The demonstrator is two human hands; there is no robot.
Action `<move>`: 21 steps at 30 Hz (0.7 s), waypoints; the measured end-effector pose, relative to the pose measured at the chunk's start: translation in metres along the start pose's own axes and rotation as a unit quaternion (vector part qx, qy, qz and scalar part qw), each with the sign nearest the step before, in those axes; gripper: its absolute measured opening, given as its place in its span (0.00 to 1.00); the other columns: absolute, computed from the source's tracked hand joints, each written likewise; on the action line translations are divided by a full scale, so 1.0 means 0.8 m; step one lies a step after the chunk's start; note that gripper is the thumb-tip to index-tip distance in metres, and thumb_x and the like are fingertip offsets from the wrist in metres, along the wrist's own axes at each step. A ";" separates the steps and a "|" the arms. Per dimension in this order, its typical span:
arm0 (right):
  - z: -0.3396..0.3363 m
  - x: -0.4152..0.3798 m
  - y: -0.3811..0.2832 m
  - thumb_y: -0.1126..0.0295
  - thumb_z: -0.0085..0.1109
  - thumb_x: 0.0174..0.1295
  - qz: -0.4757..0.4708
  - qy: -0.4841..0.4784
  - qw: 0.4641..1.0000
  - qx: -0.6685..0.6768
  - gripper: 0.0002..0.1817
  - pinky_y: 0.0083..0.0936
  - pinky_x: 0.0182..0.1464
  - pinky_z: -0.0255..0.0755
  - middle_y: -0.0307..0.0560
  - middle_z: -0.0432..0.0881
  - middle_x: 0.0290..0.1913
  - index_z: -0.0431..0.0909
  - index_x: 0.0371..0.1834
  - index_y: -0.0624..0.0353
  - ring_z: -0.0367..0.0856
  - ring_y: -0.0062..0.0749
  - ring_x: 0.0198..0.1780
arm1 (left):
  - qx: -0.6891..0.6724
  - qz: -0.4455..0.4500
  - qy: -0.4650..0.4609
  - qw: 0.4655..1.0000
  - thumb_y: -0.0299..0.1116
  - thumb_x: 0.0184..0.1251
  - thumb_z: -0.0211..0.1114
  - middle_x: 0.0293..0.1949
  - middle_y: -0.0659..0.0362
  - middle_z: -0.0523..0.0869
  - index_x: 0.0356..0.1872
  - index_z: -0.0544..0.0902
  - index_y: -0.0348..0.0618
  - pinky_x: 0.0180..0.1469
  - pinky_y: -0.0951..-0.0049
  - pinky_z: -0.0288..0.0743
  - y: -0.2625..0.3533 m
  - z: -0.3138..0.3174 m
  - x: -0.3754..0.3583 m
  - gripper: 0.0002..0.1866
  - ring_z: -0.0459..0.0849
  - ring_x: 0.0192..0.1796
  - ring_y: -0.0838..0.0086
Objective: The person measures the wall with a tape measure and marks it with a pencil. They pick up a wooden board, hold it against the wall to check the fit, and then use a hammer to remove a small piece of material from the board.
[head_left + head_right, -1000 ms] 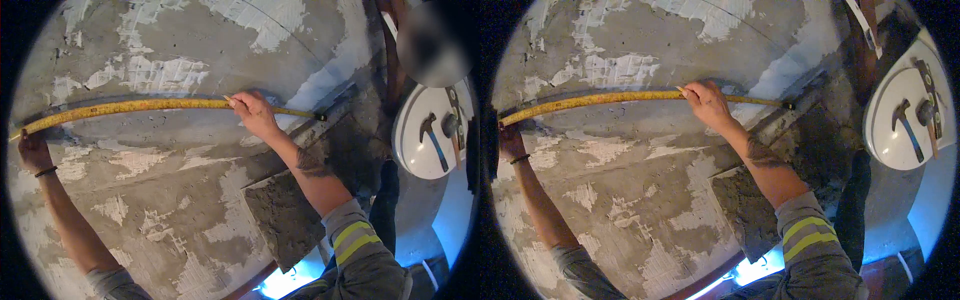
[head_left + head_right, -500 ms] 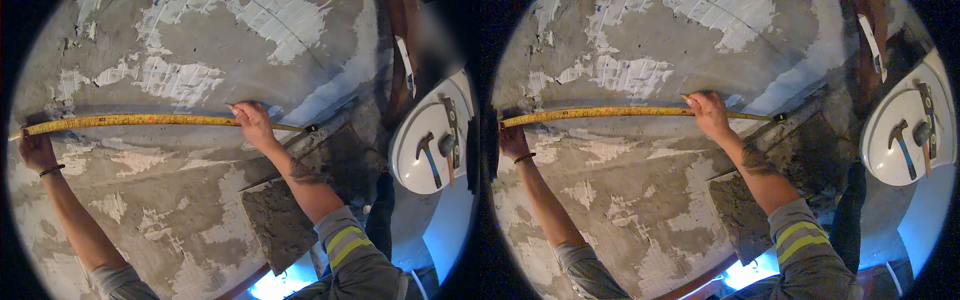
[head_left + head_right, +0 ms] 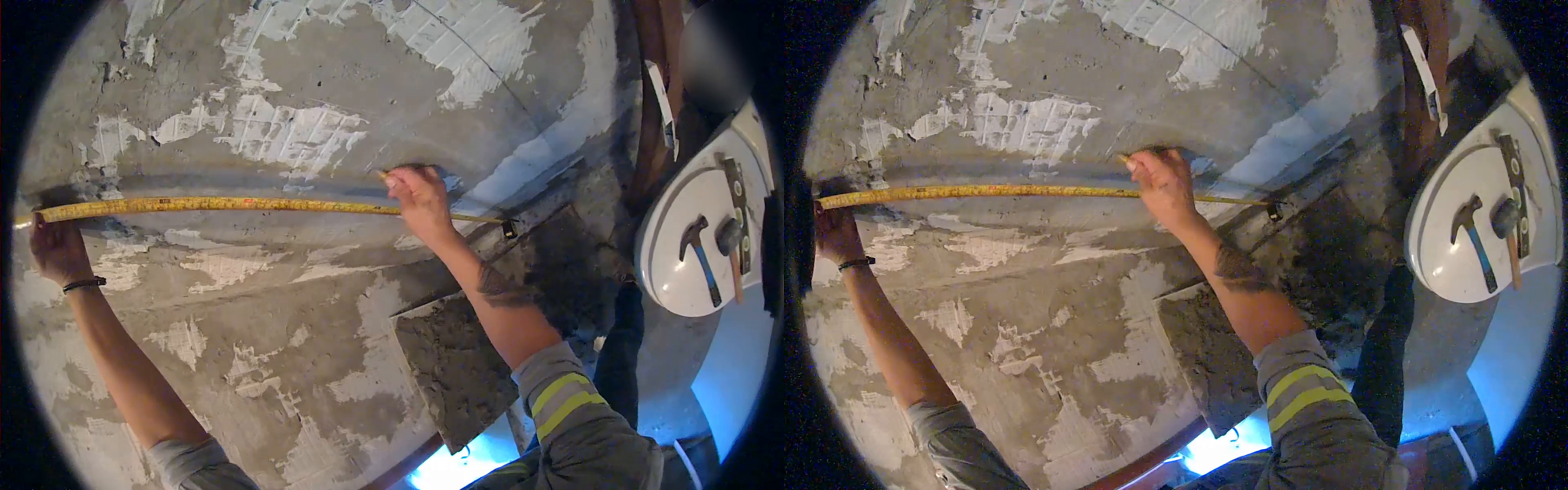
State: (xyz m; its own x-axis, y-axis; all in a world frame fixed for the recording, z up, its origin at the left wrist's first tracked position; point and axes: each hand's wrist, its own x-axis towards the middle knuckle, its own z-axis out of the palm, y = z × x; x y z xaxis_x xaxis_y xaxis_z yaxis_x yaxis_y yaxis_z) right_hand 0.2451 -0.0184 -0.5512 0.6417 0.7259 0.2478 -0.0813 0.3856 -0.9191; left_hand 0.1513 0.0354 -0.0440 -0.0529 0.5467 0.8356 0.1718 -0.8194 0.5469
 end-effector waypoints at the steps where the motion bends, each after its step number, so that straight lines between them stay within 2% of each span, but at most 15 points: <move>1: 0.005 -0.002 0.011 0.62 0.56 0.65 -0.072 -0.007 0.996 -0.061 0.09 0.35 0.40 0.69 0.40 0.81 0.26 0.80 0.38 0.55 0.74 0.35 0.34 | -0.001 -0.001 0.000 1.000 0.35 0.56 0.62 0.21 0.64 0.75 0.44 0.83 0.33 0.57 0.64 0.70 -0.003 -0.030 0.036 0.18 0.72 0.29 0.77; 2: 0.007 -0.004 0.018 0.62 0.55 0.67 -0.142 -0.014 0.982 -0.122 0.10 0.32 0.40 0.68 0.39 0.80 0.27 0.79 0.40 0.55 0.73 0.32 0.33 | -0.032 -0.050 -0.095 0.994 0.35 0.57 0.62 0.26 0.61 0.79 0.46 0.82 0.33 0.59 0.63 0.69 -0.010 -0.077 0.092 0.18 0.75 0.32 0.75; 3: 0.004 -0.006 0.018 0.62 0.55 0.67 -0.139 -0.014 0.982 -0.126 0.10 0.32 0.40 0.68 0.39 0.80 0.27 0.79 0.40 0.55 0.73 0.32 0.33 | -0.051 -0.076 -0.142 0.986 0.35 0.57 0.62 0.28 0.60 0.81 0.47 0.82 0.33 0.59 0.63 0.69 -0.014 -0.091 0.109 0.19 0.77 0.34 0.74; 4: 0.000 -0.006 0.015 0.62 0.54 0.67 0.000 0.005 1.000 0.024 0.10 0.29 0.39 0.68 0.38 0.79 0.28 0.78 0.41 0.56 0.72 0.28 0.33 | -0.067 -0.103 -0.188 0.975 0.35 0.57 0.62 0.31 0.58 0.83 0.47 0.81 0.33 0.60 0.63 0.69 -0.019 -0.104 0.125 0.19 0.78 0.36 0.73; 5: -0.003 -0.005 0.015 0.63 0.54 0.68 0.138 0.024 0.975 0.172 0.09 0.25 0.38 0.67 0.37 0.78 0.29 0.76 0.43 0.57 0.71 0.24 0.32 | -0.070 -0.097 -0.190 0.975 0.34 0.58 0.61 0.37 0.55 0.84 0.49 0.81 0.33 0.61 0.61 0.69 -0.019 -0.106 0.128 0.19 0.79 0.42 0.69; 6: -0.016 -0.004 0.016 0.63 0.54 0.68 0.139 0.021 0.976 0.167 0.09 0.25 0.38 0.67 0.37 0.78 0.29 0.76 0.43 0.57 0.71 0.24 0.32 | -0.072 -0.098 -0.187 0.975 0.34 0.59 0.60 0.40 0.53 0.84 0.50 0.80 0.33 0.61 0.61 0.69 -0.020 -0.108 0.131 0.20 0.80 0.45 0.67; 8: -0.069 0.000 0.023 0.61 0.54 0.67 0.187 0.111 0.976 0.006 0.11 0.29 0.37 0.70 0.46 0.76 0.27 0.73 0.44 0.55 0.75 0.33 0.33 | -0.058 -0.094 -0.164 0.980 0.33 0.60 0.58 0.45 0.50 0.84 0.51 0.79 0.32 0.63 0.58 0.67 -0.024 -0.114 0.137 0.20 0.79 0.51 0.63; 11: -0.151 -0.033 0.074 0.60 0.58 0.65 0.216 0.050 0.973 -0.070 0.13 0.28 0.37 0.70 0.47 0.74 0.30 0.74 0.44 0.56 0.75 0.34 0.32 | -0.020 -0.108 -0.089 0.990 0.33 0.63 0.55 0.55 0.46 0.79 0.55 0.76 0.29 0.68 0.50 0.61 -0.044 -0.103 0.129 0.22 0.74 0.61 0.55; 12: -0.166 -0.045 0.073 0.60 0.58 0.65 0.212 0.037 0.973 -0.083 0.13 0.28 0.37 0.70 0.47 0.74 0.30 0.74 0.44 0.56 0.75 0.34 0.32 | -0.096 -0.151 -0.228 0.957 0.35 0.65 0.57 0.45 0.49 0.78 0.48 0.76 0.34 0.56 0.53 0.64 -0.050 -0.100 0.126 0.16 0.73 0.49 0.60; 14: -0.186 -0.043 0.053 0.63 0.64 0.60 0.076 -0.102 0.984 -0.121 0.16 0.23 0.39 0.69 0.39 0.71 0.29 0.72 0.46 0.57 0.72 0.23 0.34 | -0.012 -0.097 -0.174 0.980 0.36 0.65 0.57 0.45 0.50 0.78 0.49 0.76 0.35 0.55 0.55 0.65 -0.019 -0.095 0.116 0.17 0.74 0.48 0.61; 15: -0.183 -0.029 0.011 0.63 0.67 0.57 0.043 -0.141 0.983 -0.111 0.16 0.25 0.39 0.70 0.40 0.72 0.29 0.71 0.41 0.57 0.73 0.26 0.33 | 0.015 -0.080 -0.155 0.985 0.36 0.65 0.58 0.45 0.50 0.78 0.49 0.76 0.35 0.55 0.55 0.66 -0.002 -0.091 0.110 0.17 0.74 0.48 0.61; 18: -0.154 0.017 -0.079 0.63 0.67 0.57 -0.001 -0.243 0.962 -0.122 0.16 0.26 0.37 0.70 0.39 0.72 0.28 0.69 0.36 0.57 0.74 0.28 0.31 | 0.071 -0.051 -0.124 0.988 0.37 0.65 0.59 0.45 0.51 0.79 0.50 0.76 0.35 0.53 0.58 0.67 0.055 -0.087 0.087 0.18 0.75 0.48 0.63; 21: -0.120 0.065 -0.152 0.61 0.66 0.58 -0.072 -0.357 0.913 -0.181 0.17 0.26 0.34 0.70 0.37 0.70 0.24 0.65 0.32 0.56 0.74 0.28 0.28 | 0.130 -0.025 -0.097 0.986 0.38 0.64 0.60 0.44 0.51 0.79 0.51 0.76 0.36 0.52 0.60 0.69 0.112 -0.089 0.062 0.19 0.76 0.47 0.64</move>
State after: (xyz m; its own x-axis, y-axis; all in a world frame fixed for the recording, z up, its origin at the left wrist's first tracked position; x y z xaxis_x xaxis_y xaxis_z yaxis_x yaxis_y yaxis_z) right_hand 0.3613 -0.0825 -0.4558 -0.0462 0.9191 0.3914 0.3058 0.3860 -0.8703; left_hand 0.0938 -0.0229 0.0501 0.1173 0.6287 0.7687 0.4223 -0.7322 0.5344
